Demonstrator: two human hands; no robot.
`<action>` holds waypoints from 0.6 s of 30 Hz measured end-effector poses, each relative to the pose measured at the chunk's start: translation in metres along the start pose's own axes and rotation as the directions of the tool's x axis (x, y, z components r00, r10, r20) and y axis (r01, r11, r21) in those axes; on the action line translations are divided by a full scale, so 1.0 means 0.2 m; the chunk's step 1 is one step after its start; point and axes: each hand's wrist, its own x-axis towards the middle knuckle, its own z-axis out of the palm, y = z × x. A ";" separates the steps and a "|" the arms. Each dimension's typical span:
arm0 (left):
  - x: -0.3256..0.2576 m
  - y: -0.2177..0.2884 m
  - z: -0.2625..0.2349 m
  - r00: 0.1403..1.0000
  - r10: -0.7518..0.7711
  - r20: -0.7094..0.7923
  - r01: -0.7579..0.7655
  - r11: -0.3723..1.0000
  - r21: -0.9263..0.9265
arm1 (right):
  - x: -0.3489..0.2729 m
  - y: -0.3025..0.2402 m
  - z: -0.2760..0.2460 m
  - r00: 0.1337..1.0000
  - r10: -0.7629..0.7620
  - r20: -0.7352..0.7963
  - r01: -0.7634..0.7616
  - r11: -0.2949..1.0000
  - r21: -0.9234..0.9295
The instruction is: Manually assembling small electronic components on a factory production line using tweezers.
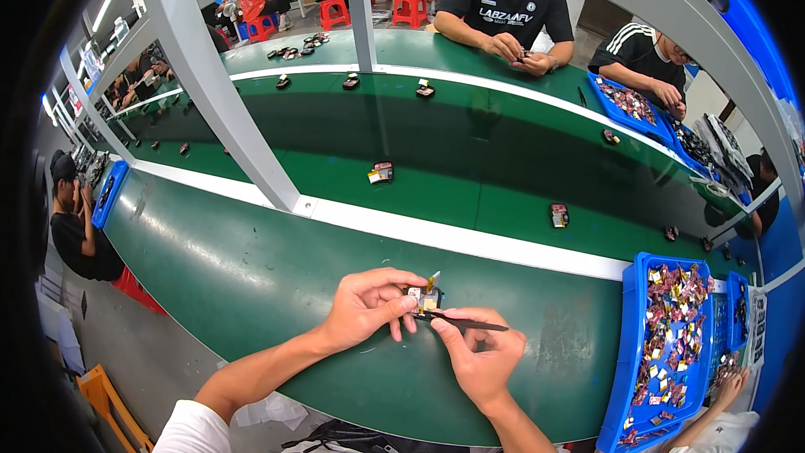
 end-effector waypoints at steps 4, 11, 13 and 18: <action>0.00 0.01 0.02 1.000 -0.011 0.002 0.011 1.000 -0.007 | 0.00 0.01 -0.01 0.999 -0.031 -0.017 0.030 0.999 -0.009; 0.01 0.00 0.02 1.000 -0.010 -0.016 0.009 1.000 -0.022 | 0.01 -0.01 -0.01 0.999 -0.048 -0.009 0.048 0.999 -0.019; 0.01 0.00 0.02 1.000 -0.014 -0.005 0.014 1.000 -0.028 | 0.01 -0.01 -0.01 0.997 -0.074 0.010 0.074 0.997 -0.033; 0.03 -0.01 0.02 0.998 -0.059 0.005 0.059 0.996 -0.065 | 0.02 -0.03 -0.03 0.994 -0.100 0.051 0.102 0.993 -0.055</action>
